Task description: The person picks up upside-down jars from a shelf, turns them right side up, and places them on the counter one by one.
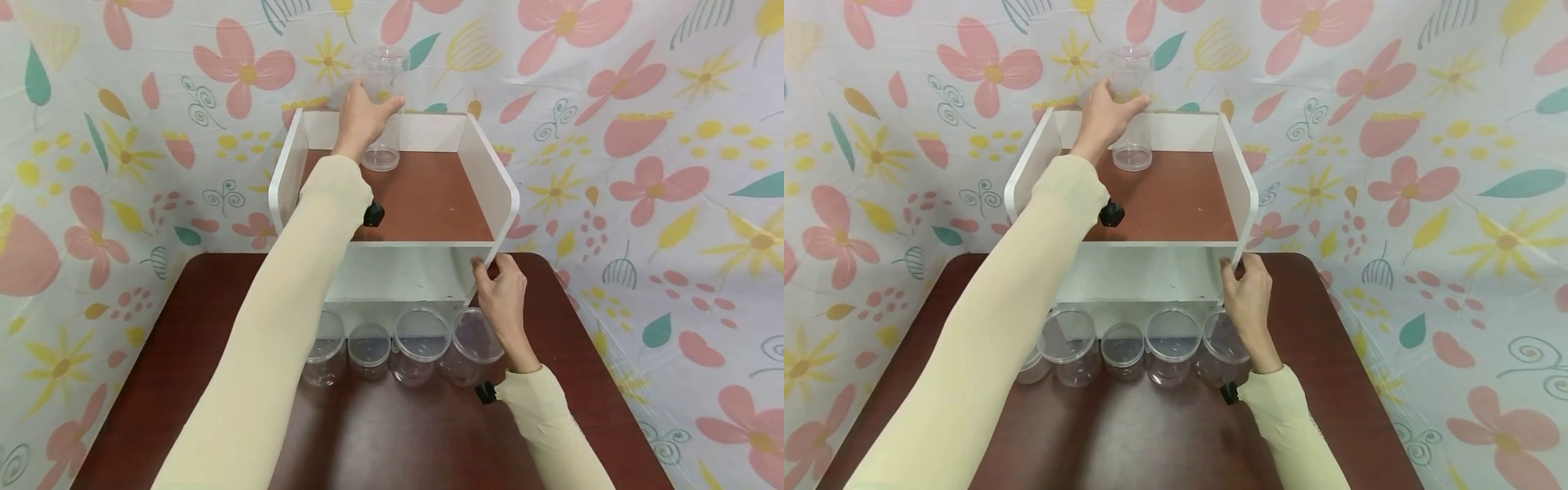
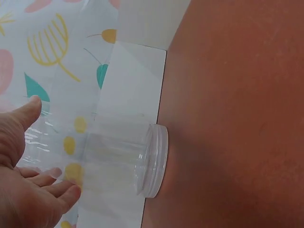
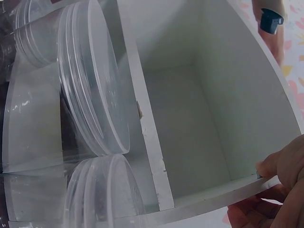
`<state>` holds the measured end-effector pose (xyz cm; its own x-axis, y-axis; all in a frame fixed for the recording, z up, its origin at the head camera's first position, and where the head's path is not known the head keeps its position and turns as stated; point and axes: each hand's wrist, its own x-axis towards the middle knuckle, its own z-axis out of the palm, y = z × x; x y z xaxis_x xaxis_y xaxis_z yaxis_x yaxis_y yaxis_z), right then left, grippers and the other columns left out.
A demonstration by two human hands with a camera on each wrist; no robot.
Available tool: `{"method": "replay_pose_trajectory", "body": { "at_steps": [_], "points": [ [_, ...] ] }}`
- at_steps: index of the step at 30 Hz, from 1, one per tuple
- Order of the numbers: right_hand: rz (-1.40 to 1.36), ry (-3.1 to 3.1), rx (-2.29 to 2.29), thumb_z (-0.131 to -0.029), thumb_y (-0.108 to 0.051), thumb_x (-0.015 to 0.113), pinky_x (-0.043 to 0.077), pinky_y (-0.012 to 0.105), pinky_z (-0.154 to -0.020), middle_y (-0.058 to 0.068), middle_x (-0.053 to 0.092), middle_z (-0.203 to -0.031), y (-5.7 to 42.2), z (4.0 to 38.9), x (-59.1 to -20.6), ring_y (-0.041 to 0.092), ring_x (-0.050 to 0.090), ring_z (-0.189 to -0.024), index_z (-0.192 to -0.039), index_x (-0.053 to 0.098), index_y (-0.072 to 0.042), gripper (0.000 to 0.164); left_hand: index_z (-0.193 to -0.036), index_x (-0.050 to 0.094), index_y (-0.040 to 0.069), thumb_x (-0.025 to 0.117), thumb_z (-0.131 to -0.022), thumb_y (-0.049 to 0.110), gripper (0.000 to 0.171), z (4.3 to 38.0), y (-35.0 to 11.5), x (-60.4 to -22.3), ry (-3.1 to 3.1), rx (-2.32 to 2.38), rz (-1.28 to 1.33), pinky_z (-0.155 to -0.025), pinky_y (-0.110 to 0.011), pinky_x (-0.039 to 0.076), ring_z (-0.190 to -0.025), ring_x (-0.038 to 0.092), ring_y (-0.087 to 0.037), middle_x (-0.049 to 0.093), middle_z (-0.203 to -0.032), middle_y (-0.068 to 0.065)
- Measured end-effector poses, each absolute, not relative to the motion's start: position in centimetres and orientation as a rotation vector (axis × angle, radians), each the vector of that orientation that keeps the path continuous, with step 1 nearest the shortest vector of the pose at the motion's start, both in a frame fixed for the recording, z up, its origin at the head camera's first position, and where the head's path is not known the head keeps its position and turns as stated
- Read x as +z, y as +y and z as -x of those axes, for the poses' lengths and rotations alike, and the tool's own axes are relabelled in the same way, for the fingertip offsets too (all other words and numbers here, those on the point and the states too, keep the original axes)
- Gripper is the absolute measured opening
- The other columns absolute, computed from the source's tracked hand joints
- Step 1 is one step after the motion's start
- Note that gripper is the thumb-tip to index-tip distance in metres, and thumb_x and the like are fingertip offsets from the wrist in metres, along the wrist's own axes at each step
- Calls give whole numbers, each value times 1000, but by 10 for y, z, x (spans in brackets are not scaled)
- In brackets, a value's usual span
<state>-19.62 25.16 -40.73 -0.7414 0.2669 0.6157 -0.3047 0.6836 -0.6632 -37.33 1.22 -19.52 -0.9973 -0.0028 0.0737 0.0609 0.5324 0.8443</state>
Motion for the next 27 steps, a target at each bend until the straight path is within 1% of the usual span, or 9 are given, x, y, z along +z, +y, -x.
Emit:
{"method": "replay_pose_trajectory", "body": {
  "at_steps": [6, 11, 15, 18, 22, 27],
  "points": [
    [-23, -2171, 1024, -93, -7, 73, 41, 31, -68, 22, 65, -88, 253, 196, -407, 33, 60, -75, -93, 69, 6, 14, -167, 14, 21, 66, -96, 56, 94, 372, 11, -193, -2690, -1501, 28, -119, -22, 25, -153, 23, -10, 23, -169, 8],
    [-22, -2166, 1017, -93, -7, 73, 41, 29, -68, 22, 65, -88, 256, 196, -407, 32, 60, -75, -94, 70, 7, 14, -166, 15, 21, 67, -94, 57, 96, 365, 4, -193, -2670, -1548, 77, -117, -23, 28, -151, 25, -7, 24, -168, 8],
    [-13, -2166, 1014, -93, -6, 73, 40, 28, -68, 23, 66, -88, 260, 197, -407, 31, 60, -76, -94, 70, 8, 14, -166, 18, 21, 68, -94, 57, 95, 356, -3, -193, -2650, -1580, 129, -116, -24, 30, -149, 30, -7, 27, -167, 7],
    [-13, -2168, 1021, -93, -6, 73, 39, 28, -68, 23, 65, -88, 261, 197, -407, 32, 60, -76, -94, 70, 8, 14, -165, 20, 21, 68, -93, 58, 94, 347, -8, -192, -2650, -1596, 161, -114, -25, 34, -146, 36, -9, 32, -165, 5],
    [-16, -2170, 1017, -93, -6, 73, 39, 29, -68, 24, 65, -88, 262, 197, -407, 34, 60, -76, -93, 70, 8, 14, -165, 22, 22, 69, -92, 58, 94, 337, -14, -190, -2655, -1616, 212, -112, -28, 38, -141, 42, -13, 39, -160, 3],
    [-14, -2172, 1005, -94, -6, 72, 39, 33, -69, 24, 65, -88, 264, 197, -407, 36, 60, -76, -92, 70, 8, 15, -164, 26, 22, 71, -92, 56, 92, 321, -23, -188, -2635, -1655, 316, -112, -28, 38, -141, 43, -11, 42, -158, 3]
  ]
}}
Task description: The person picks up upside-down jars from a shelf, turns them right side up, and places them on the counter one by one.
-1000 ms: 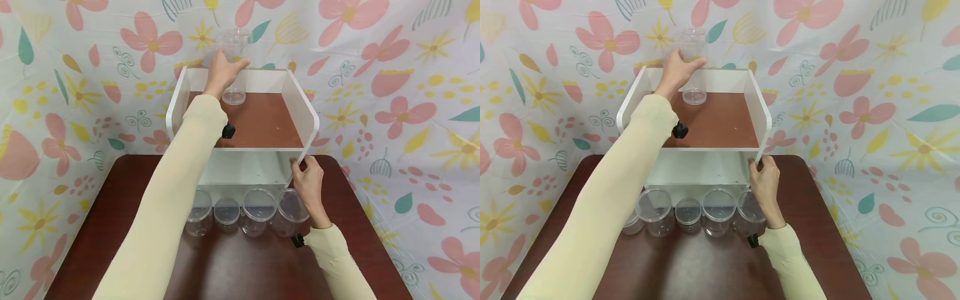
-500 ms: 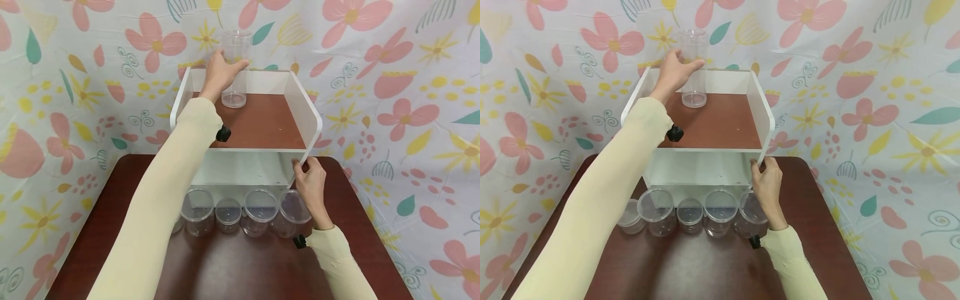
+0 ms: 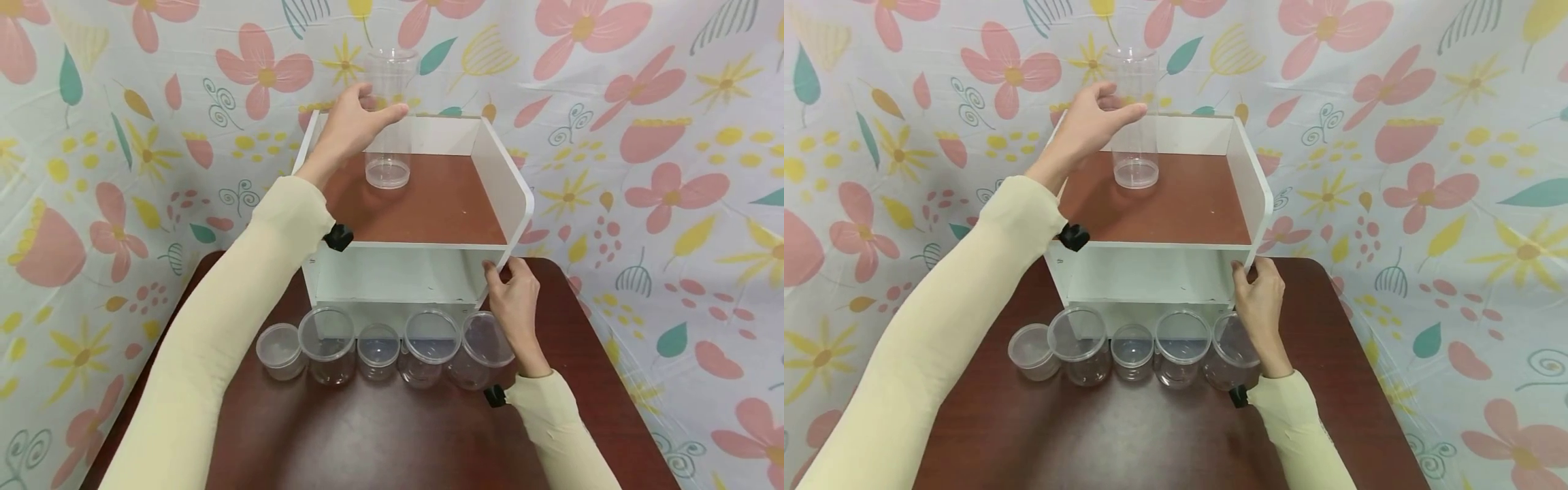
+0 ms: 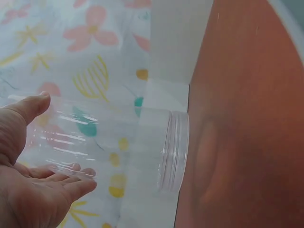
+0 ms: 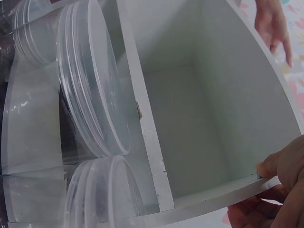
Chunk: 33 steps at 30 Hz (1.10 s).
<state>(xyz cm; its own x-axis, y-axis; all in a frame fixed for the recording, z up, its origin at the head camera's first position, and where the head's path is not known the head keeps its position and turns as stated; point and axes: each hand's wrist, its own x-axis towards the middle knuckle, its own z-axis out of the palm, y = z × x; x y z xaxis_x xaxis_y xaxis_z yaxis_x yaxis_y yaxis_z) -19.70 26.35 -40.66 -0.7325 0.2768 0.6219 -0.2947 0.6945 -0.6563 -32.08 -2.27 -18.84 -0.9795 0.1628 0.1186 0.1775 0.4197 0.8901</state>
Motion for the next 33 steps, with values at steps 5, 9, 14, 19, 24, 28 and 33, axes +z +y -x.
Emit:
{"method": "replay_pose_trajectory", "body": {
  "at_steps": [5, 9, 14, 19, 24, 28, 33],
  "points": [
    [-15, -2170, 1012, -93, -7, 72, 39, 34, -69, 25, 66, -89, 263, 197, -406, 37, 60, -76, -93, 70, 8, 15, -162, 31, 20, 75, -90, 52, 90, 303, -32, -188, -2577, -1757, 370, -111, -25, 38, -139, 43, -6, 46, -155, 4],
    [-15, -2168, 1013, -93, -6, 72, 39, 32, -68, 25, 65, -88, 264, 197, -406, 35, 59, -75, -93, 70, 8, 14, -161, 34, 18, 77, -91, 48, 88, 292, -37, -189, -2528, -1824, 409, -111, -25, 38, -137, 45, -6, 49, -152, 4],
    [-17, -2169, 1011, -94, -6, 72, 38, 30, -67, 25, 65, -87, 263, 196, -406, 35, 59, -74, -93, 70, 8, 14, -160, 36, 16, 77, -92, 42, 84, 278, -46, -193, -2468, -1879, 458, -111, -26, 40, -136, 48, -7, 52, -151, 0],
    [-19, -2168, 1016, -94, -6, 72, 38, 31, -67, 24, 65, -87, 262, 196, -406, 35, 59, -74, -92, 70, 8, 14, -158, 38, 15, 77, -93, 38, 80, 263, -57, -199, -2414, -1930, 471, -112, -28, 39, -137, 49, -9, 54, -149, -1],
    [-23, -2164, 1024, -94, -6, 71, 38, 30, -67, 24, 65, -87, 262, 196, -406, 35, 58, -74, -92, 70, 8, 14, -157, 40, 12, 76, -93, 33, 76, 248, -65, -205, -2350, -1973, 520, -112, -28, 40, -136, 52, -12, 56, -147, -5],
    [-28, -2161, 1024, -94, -6, 71, 38, 29, -67, 25, 66, -89, 262, 196, -407, 35, 59, -74, -93, 70, 8, 14, -156, 42, 10, 76, -94, 29, 73, 239, -71, -209, -2309, -1998, 560, -112, -29, 40, -135, 53, -13, 57, -145, -5],
    [-25, -2162, 1022, -94, -6, 71, 38, 29, -66, 25, 66, -89, 263, 198, -408, 35, 59, -75, -93, 70, 8, 14, -154, 44, 8, 74, -95, 26, 69, 228, -77, -212, -2250, -2039, 580, -112, -30, 41, -134, 54, -15, 59, -143, -5]
  ]
}}
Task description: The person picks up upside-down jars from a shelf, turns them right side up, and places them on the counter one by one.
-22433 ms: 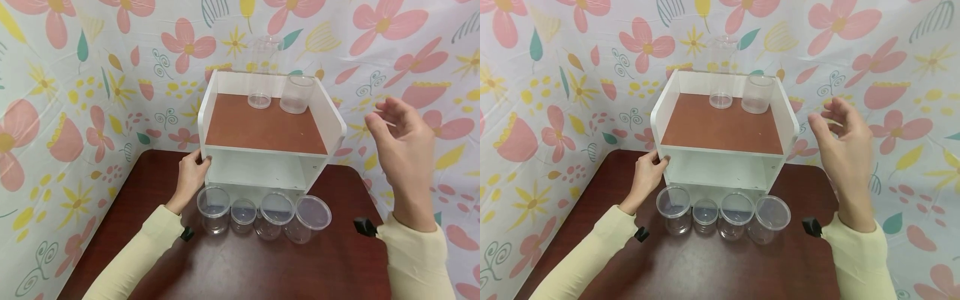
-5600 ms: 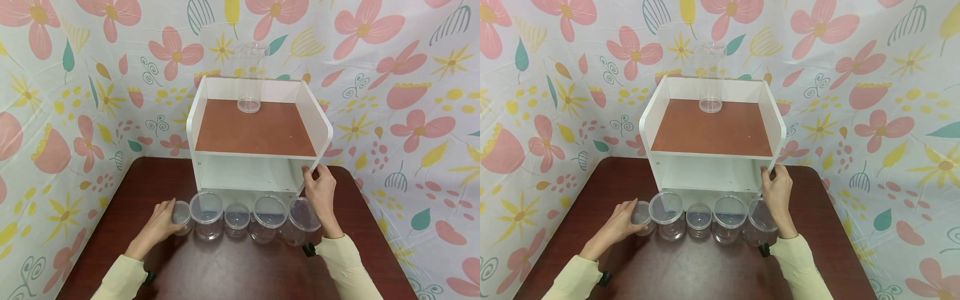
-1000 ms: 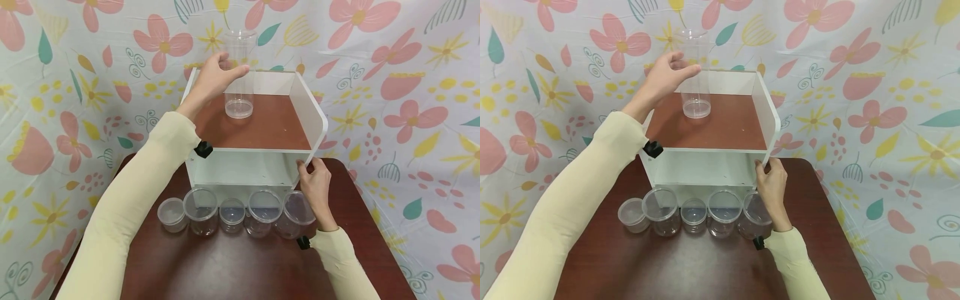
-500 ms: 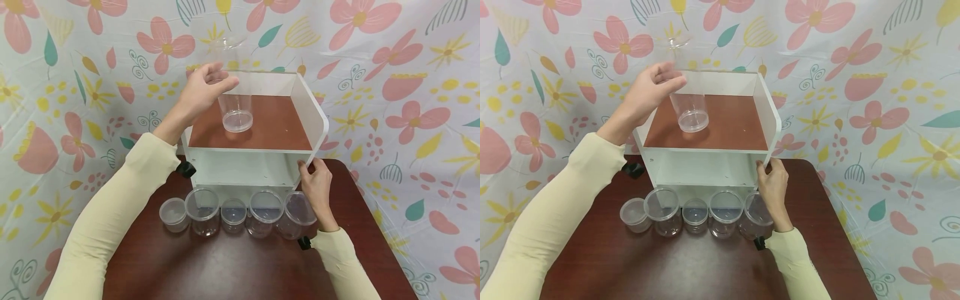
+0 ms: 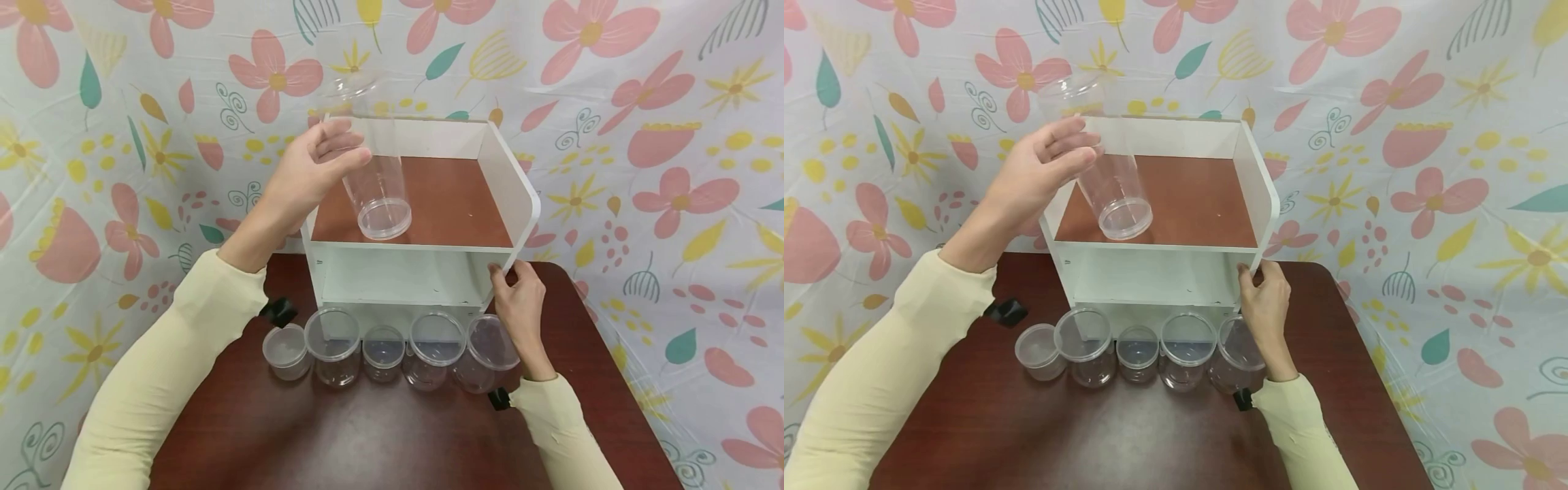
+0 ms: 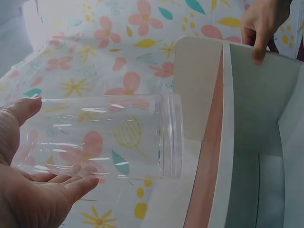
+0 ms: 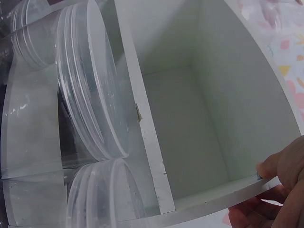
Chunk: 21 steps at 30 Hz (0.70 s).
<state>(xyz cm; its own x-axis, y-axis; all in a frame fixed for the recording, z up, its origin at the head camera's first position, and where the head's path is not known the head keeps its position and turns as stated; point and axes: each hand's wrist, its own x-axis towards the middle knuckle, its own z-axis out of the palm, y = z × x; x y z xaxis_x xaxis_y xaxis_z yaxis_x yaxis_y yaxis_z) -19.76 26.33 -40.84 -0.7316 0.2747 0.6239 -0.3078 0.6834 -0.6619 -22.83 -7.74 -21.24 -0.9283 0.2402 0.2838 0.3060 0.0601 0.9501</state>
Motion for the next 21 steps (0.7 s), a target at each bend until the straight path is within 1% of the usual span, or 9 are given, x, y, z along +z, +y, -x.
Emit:
{"method": "replay_pose_trajectory", "body": {
  "at_steps": [5, 8, 13, 18, 21],
  "points": [
    [-14, -2169, 1030, -94, -6, 71, 38, 28, -66, 24, 66, -88, 264, 198, -408, 32, 59, -74, -92, 70, 8, 14, -154, 44, 8, 72, -96, 21, 65, 215, -85, -218, -2215, -2066, 607, -114, -32, 38, -134, 54, -17, 59, -142, -9],
    [-12, -2172, 1029, -94, -6, 71, 38, 29, -67, 24, 66, -87, 264, 198, -408, 32, 59, -74, -92, 70, 8, 14, -153, 44, 6, 71, -96, 18, 64, 207, -89, -221, -2176, -2107, 625, -115, -34, 37, -134, 54, -20, 59, -142, -12],
    [-9, -2180, 1027, -94, -5, 71, 38, 30, -67, 24, 66, -87, 264, 198, -407, 32, 59, -74, -93, 70, 8, 14, -151, 44, 2, 69, -97, 13, 61, 195, -96, -229, -2122, -2156, 636, -113, -34, 40, -134, 55, -25, 58, -143, -15],
    [-3, -2191, 1024, -94, -6, 71, 38, 29, -66, 24, 66, -87, 264, 197, -406, 32, 59, -75, -94, 71, 8, 14, -151, 43, 1, 68, -98, 9, 59, 185, -102, -240, -2110, -2172, 644, -109, -33, 45, -132, 57, -25, 57, -144, -15],
    [3, -2196, 1025, -94, -6, 72, 37, 29, -66, 25, 66, -88, 263, 197, -406, 33, 59, -75, -94, 70, 9, 15, -152, 42, 1, 66, -98, 7, 60, 180, -105, -245, -2106, -2189, 638, -108, -32, 46, -132, 57, -25, 56, -145, -16]
  ]
}}
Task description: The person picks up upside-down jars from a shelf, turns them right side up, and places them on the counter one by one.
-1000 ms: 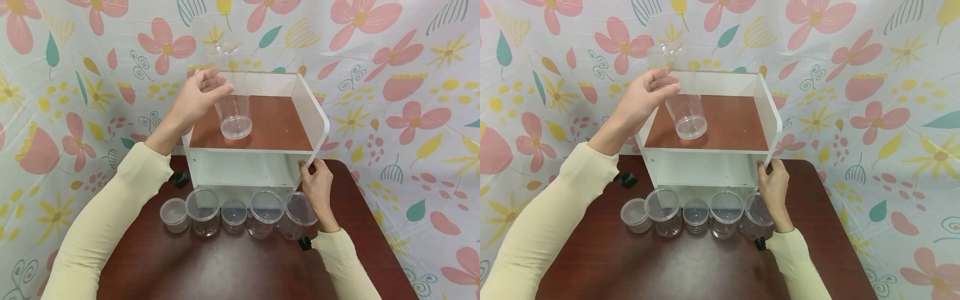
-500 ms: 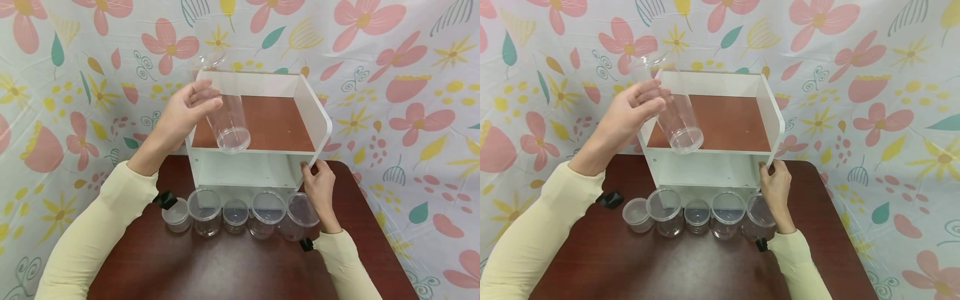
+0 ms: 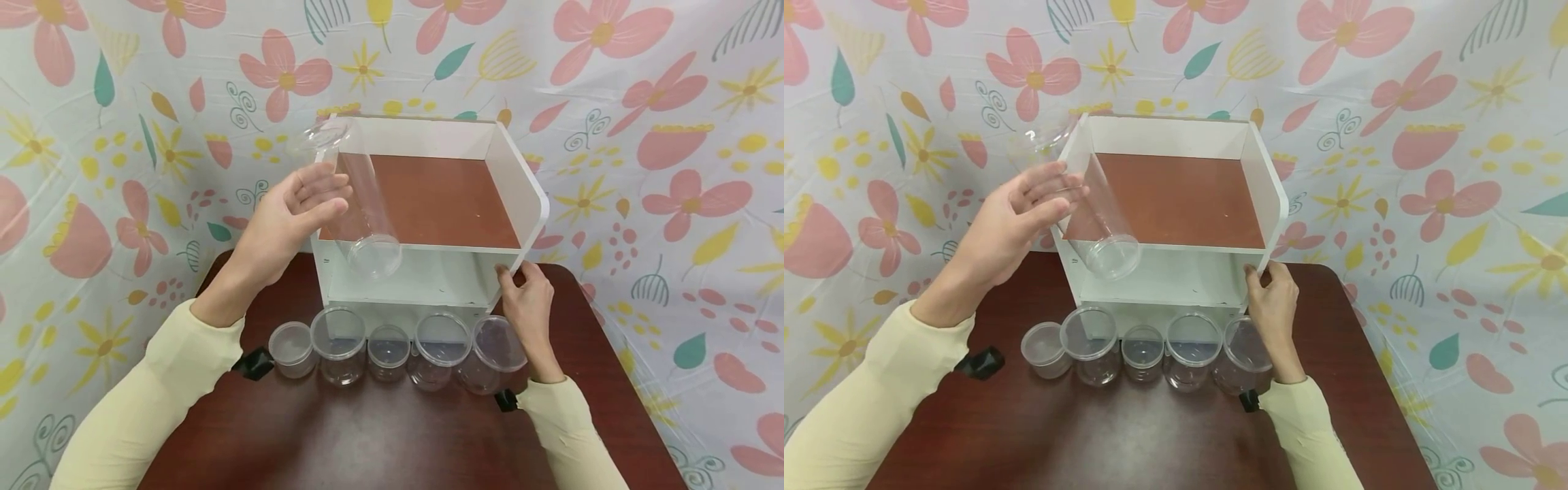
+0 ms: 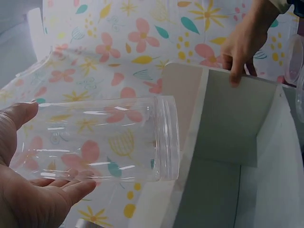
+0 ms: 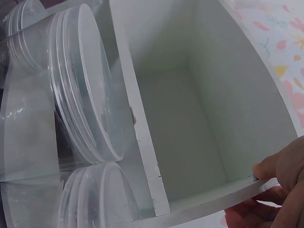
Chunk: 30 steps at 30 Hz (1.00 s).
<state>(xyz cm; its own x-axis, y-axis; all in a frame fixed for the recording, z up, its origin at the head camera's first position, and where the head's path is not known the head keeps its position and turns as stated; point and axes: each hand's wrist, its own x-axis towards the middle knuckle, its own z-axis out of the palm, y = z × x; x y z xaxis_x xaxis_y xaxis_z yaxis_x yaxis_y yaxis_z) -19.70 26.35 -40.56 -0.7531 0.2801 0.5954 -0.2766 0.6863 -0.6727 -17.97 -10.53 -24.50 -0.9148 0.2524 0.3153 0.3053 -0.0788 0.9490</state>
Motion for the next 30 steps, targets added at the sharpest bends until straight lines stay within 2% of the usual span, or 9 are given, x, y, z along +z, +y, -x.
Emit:
{"method": "replay_pose_trajectory", "body": {
  "at_steps": [8, 19, 26, 30],
  "points": [
    [28, -2204, 1032, -94, -7, 71, 38, 28, -66, 25, 68, -89, 263, 197, -404, 33, 61, -76, -96, 71, 9, 16, -152, 39, 1, 63, -98, -1, 59, 166, -108, -258, -2061, -2274, 606, -108, -32, 45, -133, 57, -24, 54, -147, -18],
    [51, -2190, 1061, -95, -9, 70, 37, 24, -65, 23, 68, -85, 261, 197, -404, 29, 59, -74, -95, 72, 8, 17, -154, 35, -1, 59, -97, -6, 62, 156, -108, -282, -1986, -2348, 629, -108, -31, 46, -136, 54, -32, 48, -150, -26],
    [67, -2177, 1078, -95, -10, 70, 38, 24, -66, 22, 68, -87, 261, 198, -404, 26, 59, -75, -95, 72, 8, 18, -153, 38, 2, 61, -96, -4, 62, 153, -105, -297, -1982, -2360, 626, -108, -31, 46, -134, 55, -28, 53, -147, -19],
    [70, -2180, 1080, -95, -10, 71, 38, 26, -66, 22, 68, -87, 261, 198, -405, 27, 59, -75, -95, 72, 8, 19, -153, 39, 1, 62, -96, -3, 61, 151, -101, -304, -1964, -2380, 634, -108, -31, 46, -135, 55, -27, 53, -146, -18]
  ]
}}
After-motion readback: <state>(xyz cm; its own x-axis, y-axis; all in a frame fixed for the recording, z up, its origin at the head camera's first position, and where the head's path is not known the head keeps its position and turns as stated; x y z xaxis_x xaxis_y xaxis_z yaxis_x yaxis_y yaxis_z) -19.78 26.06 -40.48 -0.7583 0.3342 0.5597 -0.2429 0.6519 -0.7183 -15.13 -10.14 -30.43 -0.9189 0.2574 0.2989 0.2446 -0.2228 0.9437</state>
